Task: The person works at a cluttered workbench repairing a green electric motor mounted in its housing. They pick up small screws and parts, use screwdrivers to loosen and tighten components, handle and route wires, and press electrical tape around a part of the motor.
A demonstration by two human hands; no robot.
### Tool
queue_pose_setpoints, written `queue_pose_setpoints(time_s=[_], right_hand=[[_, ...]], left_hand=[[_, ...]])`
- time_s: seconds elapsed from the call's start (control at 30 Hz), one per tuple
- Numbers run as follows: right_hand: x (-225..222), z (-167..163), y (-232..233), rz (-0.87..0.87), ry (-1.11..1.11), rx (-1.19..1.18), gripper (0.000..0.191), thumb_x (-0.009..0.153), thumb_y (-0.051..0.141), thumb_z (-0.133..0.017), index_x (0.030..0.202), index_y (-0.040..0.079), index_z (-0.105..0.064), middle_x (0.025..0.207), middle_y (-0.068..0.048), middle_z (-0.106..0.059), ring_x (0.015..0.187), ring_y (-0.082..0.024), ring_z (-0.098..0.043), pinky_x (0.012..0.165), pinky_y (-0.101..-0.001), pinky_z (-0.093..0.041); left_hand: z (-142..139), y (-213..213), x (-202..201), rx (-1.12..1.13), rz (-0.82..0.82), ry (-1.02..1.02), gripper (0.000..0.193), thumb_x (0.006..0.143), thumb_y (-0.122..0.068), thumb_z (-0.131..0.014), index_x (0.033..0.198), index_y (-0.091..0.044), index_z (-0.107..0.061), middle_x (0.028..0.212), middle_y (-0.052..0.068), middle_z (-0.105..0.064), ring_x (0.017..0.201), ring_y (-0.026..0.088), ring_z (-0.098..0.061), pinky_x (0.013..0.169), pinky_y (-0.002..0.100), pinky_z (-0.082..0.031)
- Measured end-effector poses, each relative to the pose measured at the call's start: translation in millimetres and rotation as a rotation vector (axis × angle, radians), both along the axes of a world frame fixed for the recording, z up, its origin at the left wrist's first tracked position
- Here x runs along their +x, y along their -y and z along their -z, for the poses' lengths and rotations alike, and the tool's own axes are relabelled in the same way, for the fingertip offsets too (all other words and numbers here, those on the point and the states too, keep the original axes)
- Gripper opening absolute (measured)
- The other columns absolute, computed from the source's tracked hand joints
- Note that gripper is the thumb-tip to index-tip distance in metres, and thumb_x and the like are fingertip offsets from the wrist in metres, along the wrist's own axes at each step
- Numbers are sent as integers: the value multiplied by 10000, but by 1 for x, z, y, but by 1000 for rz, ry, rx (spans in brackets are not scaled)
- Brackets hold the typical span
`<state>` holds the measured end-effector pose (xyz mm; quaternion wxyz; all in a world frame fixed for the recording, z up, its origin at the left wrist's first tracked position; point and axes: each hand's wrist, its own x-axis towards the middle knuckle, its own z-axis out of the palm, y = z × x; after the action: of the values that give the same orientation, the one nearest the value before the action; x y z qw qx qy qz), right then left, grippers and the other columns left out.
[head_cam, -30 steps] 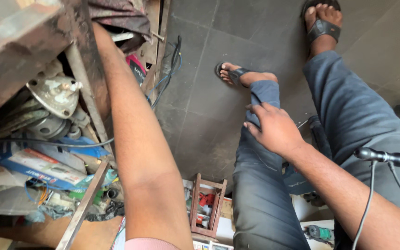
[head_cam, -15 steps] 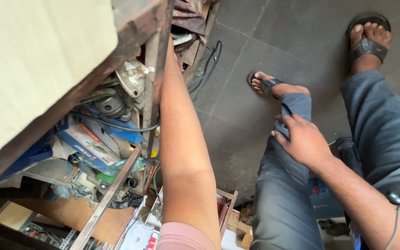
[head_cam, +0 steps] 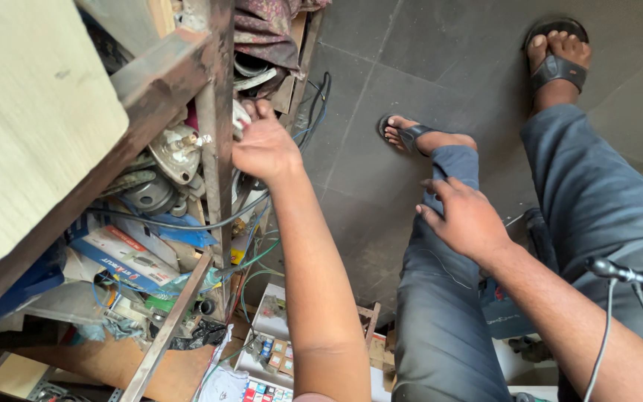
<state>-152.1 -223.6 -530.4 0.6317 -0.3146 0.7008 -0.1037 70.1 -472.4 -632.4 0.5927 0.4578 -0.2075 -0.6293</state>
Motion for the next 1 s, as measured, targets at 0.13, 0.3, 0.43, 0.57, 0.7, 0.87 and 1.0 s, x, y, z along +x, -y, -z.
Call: queue_pose_setpoints(time_s=[0.13, 0.3, 0.43, 0.57, 0.7, 0.87, 1.0], right_hand=[[-1, -1, 3, -7, -4, -3, 477, 885, 334, -697, 1295, 97, -633, 1069, -163, -657, 1003, -375, -651, 894, -473, -504], [-5, -1, 7, 3, -1, -13, 469, 888, 335, -694, 1289, 100, -636, 1053, -160, -660, 1006, -368, -653, 905, -470, -506], [-7, -1, 11, -9, 23, 64, 468, 890, 342, -689, 1289, 103, -634, 1078, -163, -657, 996, -379, -651, 897, -470, -507], [-7, 1, 13, 5, 5, 3, 469, 885, 344, -695, 1279, 95, -642, 1077, -172, -660, 1014, -394, -647, 902, -477, -502], [-6, 2, 15, 1, 9, 10, 460, 890, 347, -693, 1271, 94, -645, 1075, -172, -662, 1012, -393, -649, 901, -476, -505], [-6, 5, 19, 31, 16, 18, 444, 902, 347, -683, 1262, 91, -651, 1070, -165, -666, 1000, -388, -651, 892, -473, -507], [-6, 9, 22, 19, 9, 7, 430, 909, 348, -682, 1249, 86, -659, 1062, -169, -662, 1009, -384, -648, 897, -477, -501]], left_hand=[[-14, -7, -8, 51, 279, -325, 505, 898, -423, -652, 1211, -35, -575, 1200, 58, -594, 910, 157, -540, 768, 291, -428], [-3, 9, 1, 135, 293, -277, 418, 1034, -393, -627, 1224, -28, -553, 1229, 71, -579, 835, 135, -528, 697, 271, -422], [22, 46, 1, 317, -46, 525, 466, 1021, -264, -602, 1401, -11, -509, 1382, 121, -577, 1039, 201, -604, 858, 346, -510], [46, 103, -4, 321, 10, 1343, 485, 1015, -233, -582, 1437, -12, -490, 1396, 116, -576, 1143, 210, -621, 959, 360, -530], [54, 127, -2, 280, 133, 1586, 487, 1016, -243, -585, 1435, -14, -492, 1394, 123, -576, 1145, 222, -618, 959, 370, -526], [49, 113, 15, 254, 186, 1731, 489, 1017, -255, -588, 1433, -16, -494, 1391, 133, -575, 1148, 239, -613, 958, 382, -522], [50, 108, 21, 233, 220, 1790, 491, 1018, -265, -591, 1431, -18, -495, 1389, 140, -575, 1150, 251, -609, 957, 392, -518]])
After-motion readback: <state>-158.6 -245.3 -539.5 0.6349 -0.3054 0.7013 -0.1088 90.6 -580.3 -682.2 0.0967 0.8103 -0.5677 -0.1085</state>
